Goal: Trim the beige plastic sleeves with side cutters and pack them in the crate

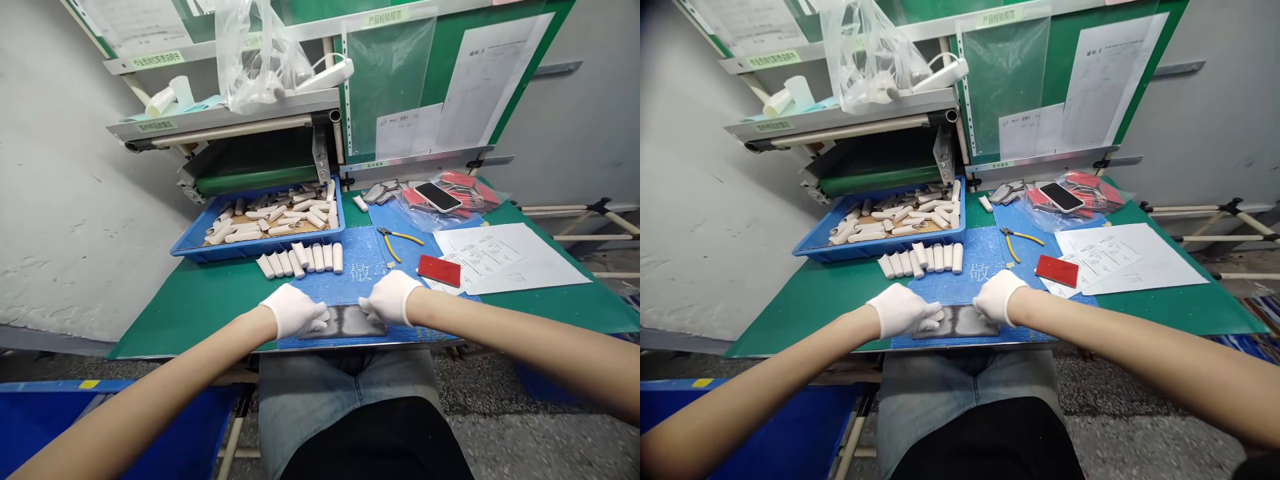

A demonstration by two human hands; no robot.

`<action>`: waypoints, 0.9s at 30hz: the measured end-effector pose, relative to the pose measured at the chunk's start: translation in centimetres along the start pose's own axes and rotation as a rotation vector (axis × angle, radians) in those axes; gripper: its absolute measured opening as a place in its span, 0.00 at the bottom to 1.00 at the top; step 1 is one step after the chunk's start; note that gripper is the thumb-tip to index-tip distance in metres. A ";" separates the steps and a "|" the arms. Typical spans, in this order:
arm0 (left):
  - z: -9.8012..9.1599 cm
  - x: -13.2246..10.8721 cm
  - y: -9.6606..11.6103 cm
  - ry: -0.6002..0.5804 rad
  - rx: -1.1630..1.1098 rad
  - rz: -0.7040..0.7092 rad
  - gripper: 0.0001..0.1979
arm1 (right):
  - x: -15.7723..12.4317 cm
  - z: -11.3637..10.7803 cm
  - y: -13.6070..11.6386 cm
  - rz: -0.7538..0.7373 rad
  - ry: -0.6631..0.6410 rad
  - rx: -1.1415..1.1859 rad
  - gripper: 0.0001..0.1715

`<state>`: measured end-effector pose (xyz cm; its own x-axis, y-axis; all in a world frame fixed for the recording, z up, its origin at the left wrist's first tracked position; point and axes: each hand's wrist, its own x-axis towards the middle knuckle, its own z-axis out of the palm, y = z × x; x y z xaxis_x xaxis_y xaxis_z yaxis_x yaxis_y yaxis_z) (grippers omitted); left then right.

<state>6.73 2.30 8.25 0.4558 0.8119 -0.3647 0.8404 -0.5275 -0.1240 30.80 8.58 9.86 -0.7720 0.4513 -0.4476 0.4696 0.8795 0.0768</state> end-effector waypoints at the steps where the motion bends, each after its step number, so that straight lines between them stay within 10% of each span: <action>1: 0.1 -0.1 0.0 -0.001 -0.003 -0.002 0.18 | -0.1 0.0 0.0 0.003 -0.002 0.001 0.20; 20: 1.3 -0.9 -0.1 0.010 0.013 -0.036 0.24 | 0.8 0.2 -2.1 -0.014 0.035 0.013 0.25; 27: 2.8 -6.5 -1.0 -0.040 -0.040 -0.173 0.20 | -4.9 3.3 0.6 0.162 -0.002 0.075 0.27</action>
<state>2.11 -3.22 8.15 0.2923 0.8787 -0.3774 0.9167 -0.3699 -0.1511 36.31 6.42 9.13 -0.6829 0.5855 -0.4369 0.6183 0.7818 0.0813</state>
